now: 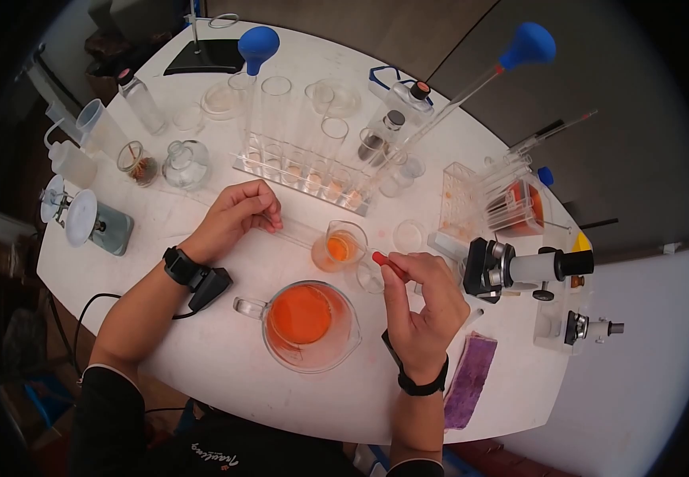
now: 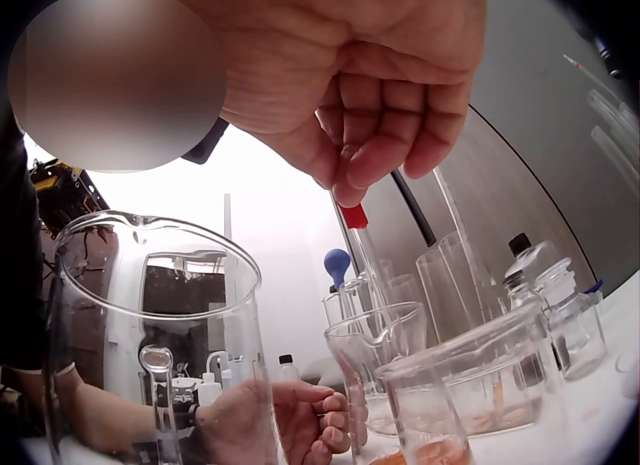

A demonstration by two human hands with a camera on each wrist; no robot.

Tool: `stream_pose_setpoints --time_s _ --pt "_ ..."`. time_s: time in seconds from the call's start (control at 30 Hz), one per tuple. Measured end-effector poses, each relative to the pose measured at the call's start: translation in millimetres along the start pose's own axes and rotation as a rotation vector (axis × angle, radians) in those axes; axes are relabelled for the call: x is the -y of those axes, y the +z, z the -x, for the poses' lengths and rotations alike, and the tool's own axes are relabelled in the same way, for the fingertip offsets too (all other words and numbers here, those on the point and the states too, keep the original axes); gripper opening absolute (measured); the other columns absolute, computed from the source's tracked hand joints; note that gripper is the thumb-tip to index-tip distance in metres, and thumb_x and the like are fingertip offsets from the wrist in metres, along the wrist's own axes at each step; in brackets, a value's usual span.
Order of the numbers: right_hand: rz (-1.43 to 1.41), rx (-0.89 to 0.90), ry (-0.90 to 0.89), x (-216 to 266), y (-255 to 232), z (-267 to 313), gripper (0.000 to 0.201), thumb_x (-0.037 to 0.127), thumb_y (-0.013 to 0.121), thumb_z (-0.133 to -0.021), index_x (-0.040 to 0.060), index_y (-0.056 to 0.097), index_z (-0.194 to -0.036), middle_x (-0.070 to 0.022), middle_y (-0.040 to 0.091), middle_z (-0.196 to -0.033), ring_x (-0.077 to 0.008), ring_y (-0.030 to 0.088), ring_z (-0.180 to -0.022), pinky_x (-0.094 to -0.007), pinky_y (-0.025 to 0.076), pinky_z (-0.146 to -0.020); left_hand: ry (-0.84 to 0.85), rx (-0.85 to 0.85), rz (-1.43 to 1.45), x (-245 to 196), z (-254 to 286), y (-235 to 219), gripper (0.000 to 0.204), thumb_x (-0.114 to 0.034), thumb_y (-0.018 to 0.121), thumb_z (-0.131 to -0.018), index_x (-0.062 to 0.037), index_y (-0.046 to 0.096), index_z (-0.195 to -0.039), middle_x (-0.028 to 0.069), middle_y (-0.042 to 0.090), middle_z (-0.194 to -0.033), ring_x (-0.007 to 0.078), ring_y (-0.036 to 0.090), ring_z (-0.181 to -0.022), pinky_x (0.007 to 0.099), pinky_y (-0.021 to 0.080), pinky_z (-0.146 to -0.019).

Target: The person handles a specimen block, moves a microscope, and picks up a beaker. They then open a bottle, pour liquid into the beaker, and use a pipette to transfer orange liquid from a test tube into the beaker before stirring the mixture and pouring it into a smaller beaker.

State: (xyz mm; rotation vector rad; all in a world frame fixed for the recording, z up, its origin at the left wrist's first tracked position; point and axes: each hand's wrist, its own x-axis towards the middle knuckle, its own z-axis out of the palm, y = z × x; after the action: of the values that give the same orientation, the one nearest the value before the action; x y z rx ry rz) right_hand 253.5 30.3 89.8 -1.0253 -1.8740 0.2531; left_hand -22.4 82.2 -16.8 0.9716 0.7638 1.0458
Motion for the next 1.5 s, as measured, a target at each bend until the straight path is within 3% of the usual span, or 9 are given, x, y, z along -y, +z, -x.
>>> stream_pose_setpoints --time_s 0.47,0.7,1.13,1.37,1.5 --pt "-0.032 -0.029 0.003 10.5 -13.2 -0.3 0.015 -0.007 0.072 -0.078 -0.0038 0.065 -0.091 -0.0120 0.067 -0.078 -0.0210 0.062 -0.068 -0.0291 0.051 -0.069 0.021 -0.001 -0.008 0.2 0.4 -1.4 0.018 -0.019 0.050 -0.100 -0.0058 0.058 -0.091 0.0033 0.062 -0.090 0.0124 0.063 -0.085 0.0271 0.052 -0.078" --pt "-0.124 -0.106 -0.012 10.8 -23.0 0.1 0.013 -0.005 0.070 -0.081 -0.0045 0.066 -0.094 -0.0116 0.066 -0.079 -0.0169 0.061 -0.067 -0.0244 0.048 -0.066 0.031 -0.033 0.063 0.6 -0.6 -1.6 0.017 -0.019 0.050 -0.100 -0.0064 0.058 -0.092 0.0044 0.063 -0.091 0.0141 0.063 -0.086 0.0286 0.052 -0.079" --pt "-0.168 -0.068 0.013 1.0 -24.5 -2.1 0.014 -0.001 0.071 -0.082 -0.0033 0.066 -0.095 -0.0099 0.068 -0.079 -0.0146 0.063 -0.068 -0.0252 0.049 -0.064 0.075 -0.199 0.082 -0.8 4.4 3.8 0.017 -0.020 0.048 -0.101 -0.0071 0.055 -0.092 0.0054 0.062 -0.091 0.0152 0.062 -0.085 0.0292 0.051 -0.080" --pt "-0.152 -0.078 -0.002 8.6 -32.5 -3.2 0.017 0.000 0.072 -0.082 -0.0026 0.066 -0.098 -0.0085 0.069 -0.081 -0.0134 0.062 -0.069 -0.0244 0.049 -0.066 0.069 -0.176 0.063 -2.6 5.7 5.6 0.017 -0.021 0.049 -0.100 -0.0070 0.054 -0.091 0.0047 0.062 -0.090 0.0138 0.061 -0.083 0.0278 0.051 -0.078" --pt "-0.288 -0.162 0.095 24.1 -47.5 0.7 0.018 -0.002 0.071 -0.082 -0.0035 0.066 -0.099 -0.0093 0.069 -0.079 -0.0127 0.062 -0.071 -0.0242 0.048 -0.070 0.063 -0.171 0.069 -2.4 4.5 4.4 0.017 -0.021 0.049 -0.100 -0.0070 0.054 -0.091 0.0043 0.062 -0.090 0.0132 0.061 -0.083 0.0272 0.051 -0.078"
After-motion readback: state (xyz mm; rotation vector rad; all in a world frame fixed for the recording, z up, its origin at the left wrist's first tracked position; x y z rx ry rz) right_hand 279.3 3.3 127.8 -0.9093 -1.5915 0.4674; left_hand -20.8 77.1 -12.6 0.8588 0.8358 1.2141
